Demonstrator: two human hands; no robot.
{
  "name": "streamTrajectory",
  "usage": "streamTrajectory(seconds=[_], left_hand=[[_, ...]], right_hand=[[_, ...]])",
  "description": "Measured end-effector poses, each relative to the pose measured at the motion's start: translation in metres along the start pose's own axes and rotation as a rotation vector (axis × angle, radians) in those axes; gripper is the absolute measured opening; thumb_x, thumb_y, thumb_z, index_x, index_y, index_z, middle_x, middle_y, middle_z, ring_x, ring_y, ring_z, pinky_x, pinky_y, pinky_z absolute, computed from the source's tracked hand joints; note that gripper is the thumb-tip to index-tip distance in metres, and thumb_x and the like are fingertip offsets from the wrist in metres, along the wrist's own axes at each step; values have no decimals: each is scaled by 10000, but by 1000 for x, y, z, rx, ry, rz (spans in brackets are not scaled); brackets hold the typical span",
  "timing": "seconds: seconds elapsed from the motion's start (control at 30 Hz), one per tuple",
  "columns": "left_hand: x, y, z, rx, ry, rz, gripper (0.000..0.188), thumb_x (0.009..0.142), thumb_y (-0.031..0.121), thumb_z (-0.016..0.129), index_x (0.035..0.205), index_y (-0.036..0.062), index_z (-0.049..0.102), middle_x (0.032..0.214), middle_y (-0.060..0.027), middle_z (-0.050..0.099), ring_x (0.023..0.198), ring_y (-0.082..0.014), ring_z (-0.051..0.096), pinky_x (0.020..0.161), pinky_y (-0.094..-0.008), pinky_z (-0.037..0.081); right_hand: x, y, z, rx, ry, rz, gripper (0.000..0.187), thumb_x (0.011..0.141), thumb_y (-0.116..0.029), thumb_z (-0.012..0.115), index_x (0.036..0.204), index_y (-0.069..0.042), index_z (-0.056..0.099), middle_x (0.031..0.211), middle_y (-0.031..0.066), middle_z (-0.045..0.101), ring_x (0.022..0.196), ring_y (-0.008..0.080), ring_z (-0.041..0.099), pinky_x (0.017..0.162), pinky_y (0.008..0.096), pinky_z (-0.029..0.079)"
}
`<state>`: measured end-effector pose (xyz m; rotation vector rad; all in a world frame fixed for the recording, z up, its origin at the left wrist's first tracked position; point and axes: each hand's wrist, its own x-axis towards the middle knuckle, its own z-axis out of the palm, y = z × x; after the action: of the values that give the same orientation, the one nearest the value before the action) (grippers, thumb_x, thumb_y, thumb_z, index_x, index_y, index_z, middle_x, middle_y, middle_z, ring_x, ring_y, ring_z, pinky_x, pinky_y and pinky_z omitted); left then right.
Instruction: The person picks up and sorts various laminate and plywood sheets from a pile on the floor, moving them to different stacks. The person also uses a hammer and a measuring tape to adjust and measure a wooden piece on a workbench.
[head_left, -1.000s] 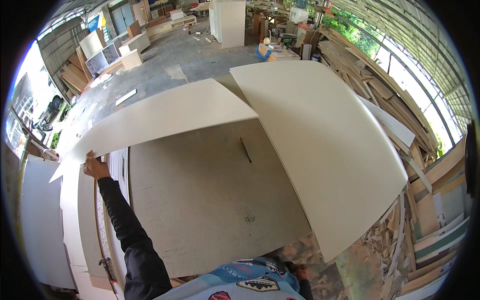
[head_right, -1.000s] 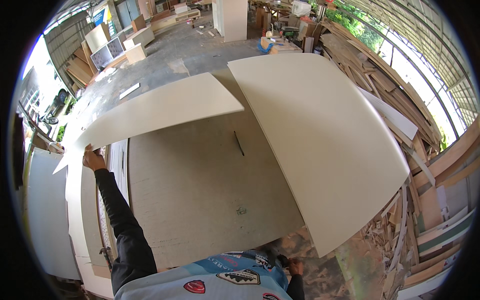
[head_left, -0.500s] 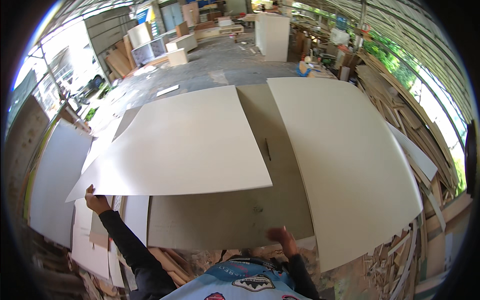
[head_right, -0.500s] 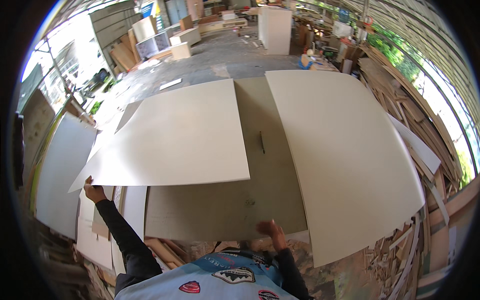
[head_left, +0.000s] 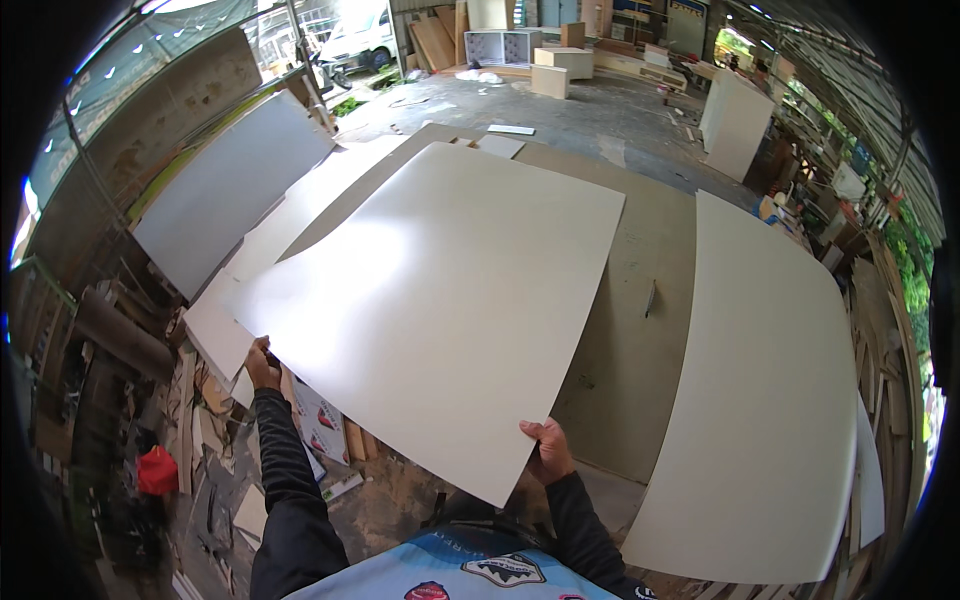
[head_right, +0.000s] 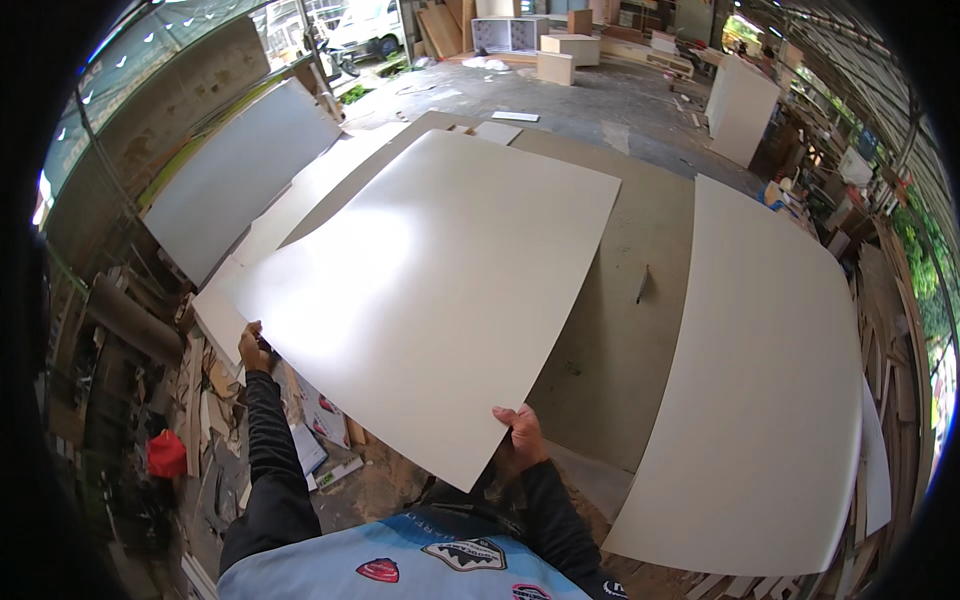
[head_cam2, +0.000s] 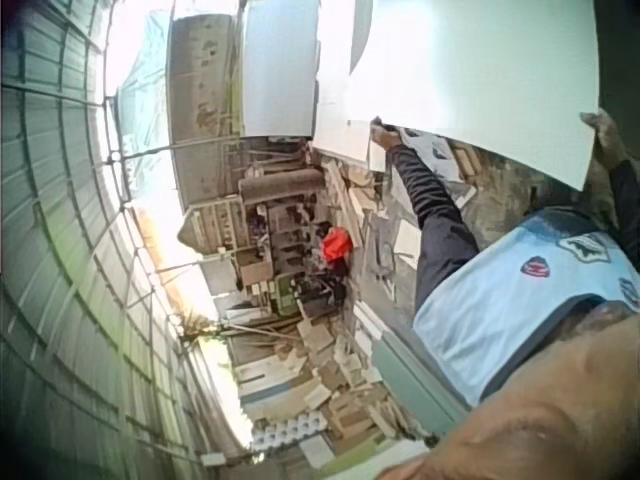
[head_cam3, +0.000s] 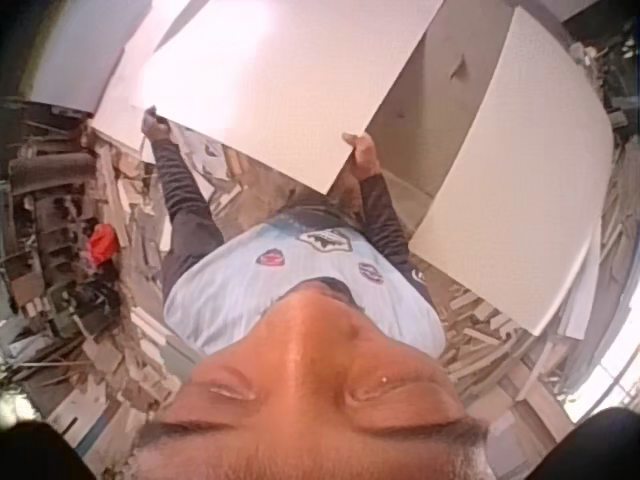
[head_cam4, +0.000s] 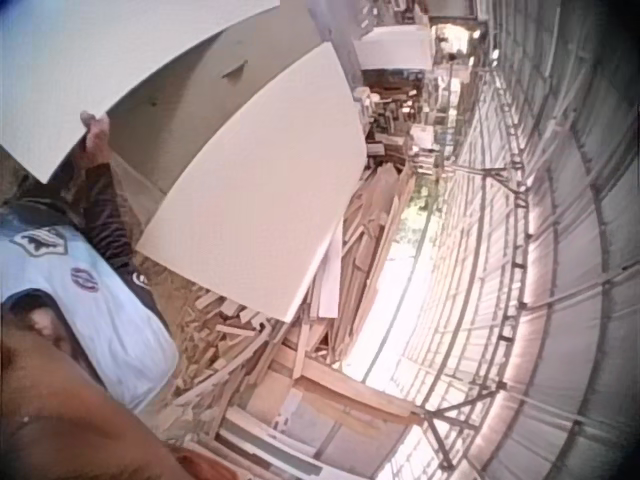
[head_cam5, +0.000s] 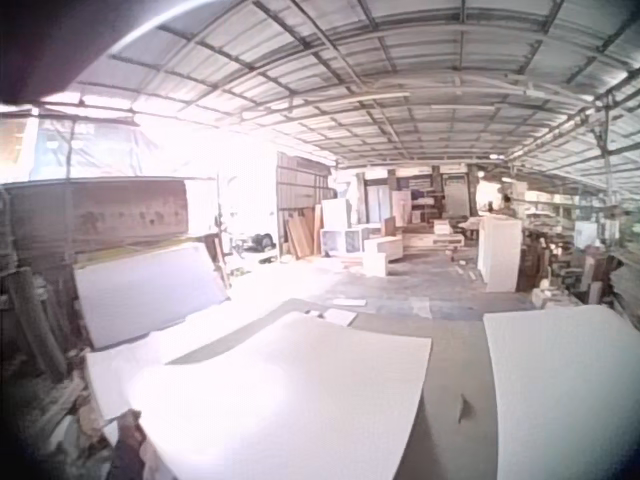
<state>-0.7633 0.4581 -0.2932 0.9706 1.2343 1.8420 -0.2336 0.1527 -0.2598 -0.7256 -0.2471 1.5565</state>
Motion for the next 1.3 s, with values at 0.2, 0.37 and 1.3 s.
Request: streamTrajectory(seconds=[0.2,0.37,1.3], left_hand=[[-197,18,-36,-654,-71,-448,412,907,303,482,1164,-8,562,749,-14,555,686,-118,486,717,-271,436],[-399,-6,-38,-743,-416,-475,629,818,288,542,1382,74,363,1278,-96,514,1150,-241,495,947,-380,408],[-180,253,-115,498,138,309,136,905,70,503,893,-56,554,1014,-178,507,892,-245,587,773,-339,503]], right_hand=[[-1,54,27,-406,-75,-91,145,838,-79,608,952,2,573,875,47,626,782,92,579,724,242,473],[16,122,43,-517,-90,-90,94,839,-79,607,890,-6,581,841,40,621,762,90,571,696,250,463],[127,103,62,400,-23,-374,726,794,-597,542,1230,-18,507,1199,126,551,1082,296,513,923,448,405]])
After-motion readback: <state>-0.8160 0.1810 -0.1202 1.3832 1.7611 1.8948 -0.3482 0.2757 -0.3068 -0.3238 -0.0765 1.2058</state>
